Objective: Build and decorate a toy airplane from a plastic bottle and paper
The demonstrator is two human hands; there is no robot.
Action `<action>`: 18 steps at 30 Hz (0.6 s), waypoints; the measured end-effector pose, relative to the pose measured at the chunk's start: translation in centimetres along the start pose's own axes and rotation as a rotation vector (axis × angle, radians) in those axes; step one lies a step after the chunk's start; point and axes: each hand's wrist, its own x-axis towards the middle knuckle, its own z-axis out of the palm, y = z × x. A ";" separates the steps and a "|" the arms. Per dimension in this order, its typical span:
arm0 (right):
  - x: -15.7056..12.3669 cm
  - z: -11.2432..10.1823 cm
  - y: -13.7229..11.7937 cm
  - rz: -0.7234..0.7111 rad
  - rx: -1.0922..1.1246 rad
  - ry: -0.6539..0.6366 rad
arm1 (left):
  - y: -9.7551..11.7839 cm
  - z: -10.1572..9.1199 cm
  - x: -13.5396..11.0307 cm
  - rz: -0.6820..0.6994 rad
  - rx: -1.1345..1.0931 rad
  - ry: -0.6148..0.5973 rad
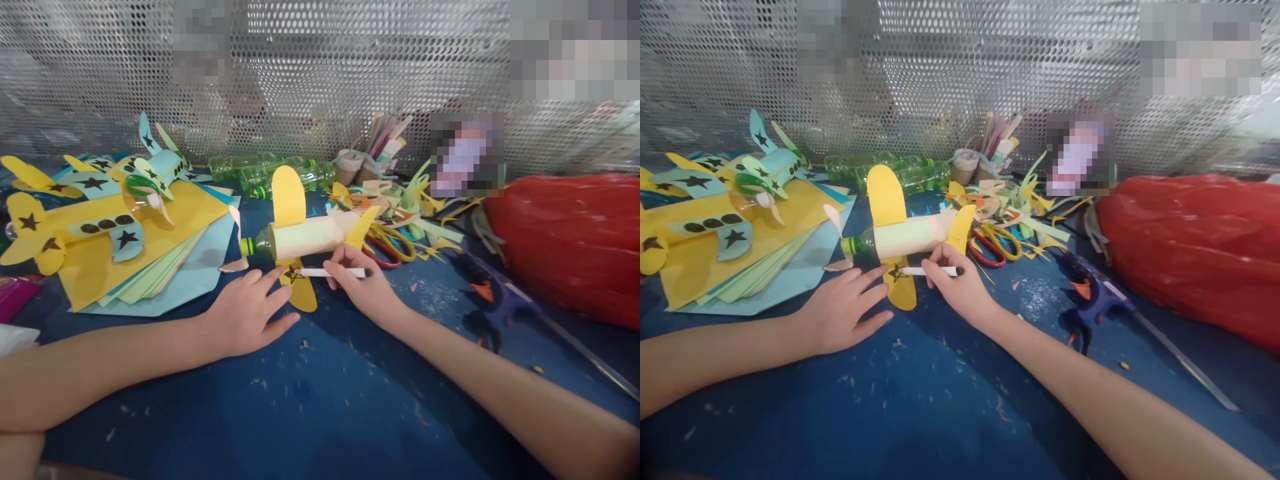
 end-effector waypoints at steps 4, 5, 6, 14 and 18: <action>0.0 0.0 0.0 -0.005 0.005 0.000 | 0.0 0.0 0.0 0.002 -0.003 0.004; 0.0 0.0 0.0 -0.006 0.008 -0.001 | 0.0 0.0 0.0 0.004 -0.003 0.003; 0.0 0.0 0.0 -0.005 0.010 -0.001 | 0.0 0.0 0.0 0.004 -0.002 0.001; -0.1 0.1 -0.3 0.002 0.012 -0.002 | 0.0 0.0 0.0 0.002 0.002 0.005; -0.1 0.0 -0.4 0.002 0.000 -0.009 | 0.0 0.0 0.0 0.005 0.011 0.000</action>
